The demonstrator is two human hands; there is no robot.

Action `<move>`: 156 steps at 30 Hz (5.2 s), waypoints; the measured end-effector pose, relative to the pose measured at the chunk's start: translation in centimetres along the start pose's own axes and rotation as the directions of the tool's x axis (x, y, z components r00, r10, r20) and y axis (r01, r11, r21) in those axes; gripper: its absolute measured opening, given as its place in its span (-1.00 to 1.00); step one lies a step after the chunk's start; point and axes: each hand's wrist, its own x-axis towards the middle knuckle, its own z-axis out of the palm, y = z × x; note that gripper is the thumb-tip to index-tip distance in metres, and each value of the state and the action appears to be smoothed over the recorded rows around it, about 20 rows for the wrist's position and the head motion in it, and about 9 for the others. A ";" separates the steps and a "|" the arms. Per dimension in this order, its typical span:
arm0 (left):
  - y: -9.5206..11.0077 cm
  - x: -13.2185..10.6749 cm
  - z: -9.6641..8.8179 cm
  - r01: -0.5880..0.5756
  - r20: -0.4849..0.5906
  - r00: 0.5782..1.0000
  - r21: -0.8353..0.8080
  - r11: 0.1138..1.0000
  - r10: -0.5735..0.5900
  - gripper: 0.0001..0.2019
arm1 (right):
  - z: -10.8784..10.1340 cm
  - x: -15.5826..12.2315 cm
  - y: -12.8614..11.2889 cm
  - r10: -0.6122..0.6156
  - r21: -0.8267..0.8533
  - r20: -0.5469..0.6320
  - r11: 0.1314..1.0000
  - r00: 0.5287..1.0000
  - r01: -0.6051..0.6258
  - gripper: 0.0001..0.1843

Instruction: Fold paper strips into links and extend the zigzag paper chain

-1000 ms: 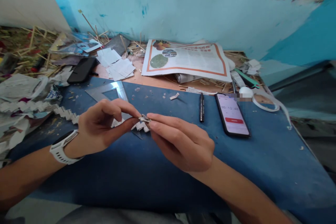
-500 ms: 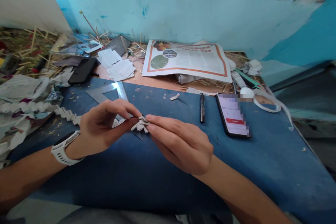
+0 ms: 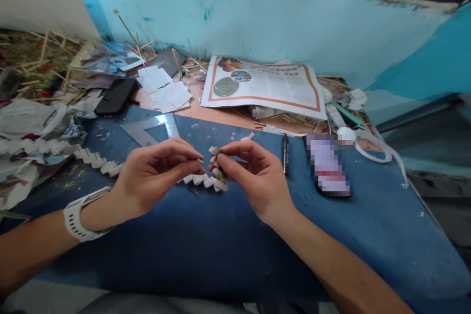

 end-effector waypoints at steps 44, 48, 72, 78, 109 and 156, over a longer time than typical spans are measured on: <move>0.1 0.4 -0.3 0.303 0.010 0.952 -0.149 0.941 -0.305 -0.79 | 0.7 -1.6 1.3 -0.442 -0.462 0.039 0.788 0.896 0.408 -0.71; -0.1 0.6 -0.5 0.331 0.029 0.943 -0.192 0.924 -0.332 -0.82 | 0.6 -1.6 1.3 -0.451 -0.462 0.050 0.780 0.891 0.421 -0.71; -0.1 0.1 0.4 0.191 -0.047 0.975 -0.328 0.925 -0.218 -0.71 | 1.2 -1.9 0.8 -0.435 -0.438 0.056 0.798 0.899 0.413 -0.70; -0.4 -0.1 0.6 0.138 -0.062 0.984 -0.332 0.933 -0.168 -0.70 | 1.3 -2.0 0.7 -0.413 -0.423 0.047 0.817 0.910 0.392 -0.77; 0.1 -0.1 0.1 0.127 0.019 0.992 -0.185 0.974 -0.126 -0.70 | 0.6 -1.7 -0.1 -0.341 -0.389 0.116 0.849 0.933 0.359 -0.85; 0.0 -0.3 0.2 0.008 -0.051 0.999 -0.005 1.000 -0.008 -0.81 | 0.4 -1.6 1.4 -0.429 -0.484 -0.029 0.796 0.903 0.363 -0.74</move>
